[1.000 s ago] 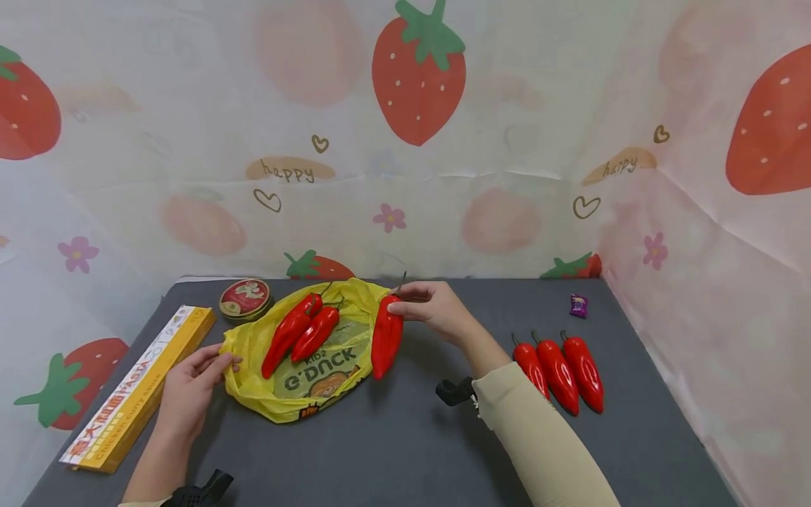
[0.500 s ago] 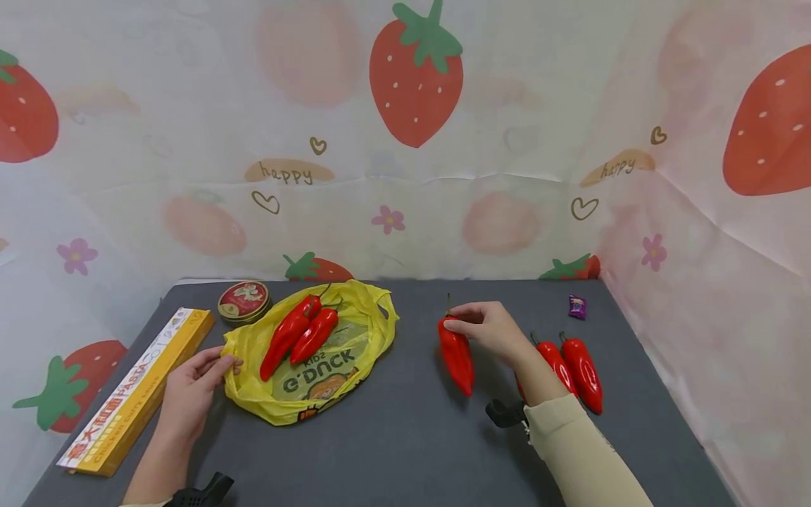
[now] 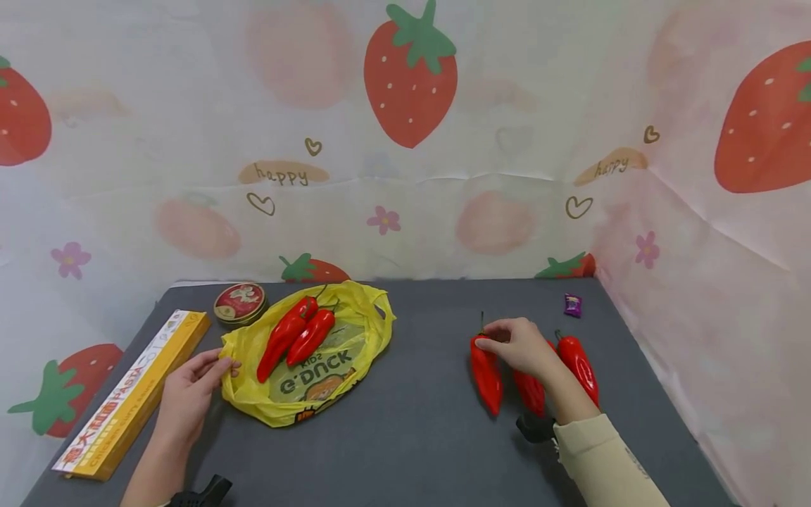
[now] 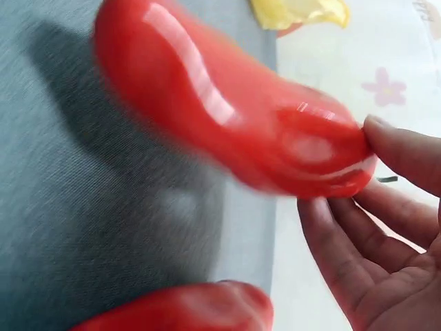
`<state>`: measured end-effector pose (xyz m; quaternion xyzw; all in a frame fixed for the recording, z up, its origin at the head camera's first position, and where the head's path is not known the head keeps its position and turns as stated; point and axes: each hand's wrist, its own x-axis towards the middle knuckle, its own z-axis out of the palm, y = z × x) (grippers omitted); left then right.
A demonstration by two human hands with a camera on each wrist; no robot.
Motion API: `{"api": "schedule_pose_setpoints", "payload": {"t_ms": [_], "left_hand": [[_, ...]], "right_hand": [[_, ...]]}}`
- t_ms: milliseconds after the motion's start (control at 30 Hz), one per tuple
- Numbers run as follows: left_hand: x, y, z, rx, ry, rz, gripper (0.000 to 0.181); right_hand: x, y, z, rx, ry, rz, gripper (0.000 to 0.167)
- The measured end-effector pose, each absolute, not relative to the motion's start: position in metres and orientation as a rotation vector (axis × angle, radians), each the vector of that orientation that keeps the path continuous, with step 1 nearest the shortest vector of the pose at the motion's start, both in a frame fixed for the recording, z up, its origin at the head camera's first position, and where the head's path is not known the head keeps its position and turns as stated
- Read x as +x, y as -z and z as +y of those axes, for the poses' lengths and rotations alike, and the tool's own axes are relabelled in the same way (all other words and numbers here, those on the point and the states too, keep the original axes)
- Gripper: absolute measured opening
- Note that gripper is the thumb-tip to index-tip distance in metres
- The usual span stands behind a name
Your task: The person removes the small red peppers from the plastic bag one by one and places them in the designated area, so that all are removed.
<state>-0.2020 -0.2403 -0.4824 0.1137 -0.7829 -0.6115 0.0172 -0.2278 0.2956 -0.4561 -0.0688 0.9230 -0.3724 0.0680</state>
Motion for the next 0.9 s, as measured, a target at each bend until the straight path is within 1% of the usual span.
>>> {"api": "schedule_pose_setpoints", "payload": {"t_ms": [200,633,900], "left_hand": [[-0.2005,0.4819,-0.2421,0.315,1.894,-2.430,0.047],[-0.1984,0.4825,-0.2426,0.273,1.908,-2.391,0.045],[-0.1987,0.4803,-0.2427,0.306,1.902,-2.400,0.045]], "right_hand": [[-0.2244,0.4591,0.2993,-0.251,0.993,2.866,0.046],[-0.2260,0.4649,0.3036,-0.204,0.857,2.900,0.034],[-0.2225,0.4573,0.3056,-0.174,0.833,2.927,0.033]]}}
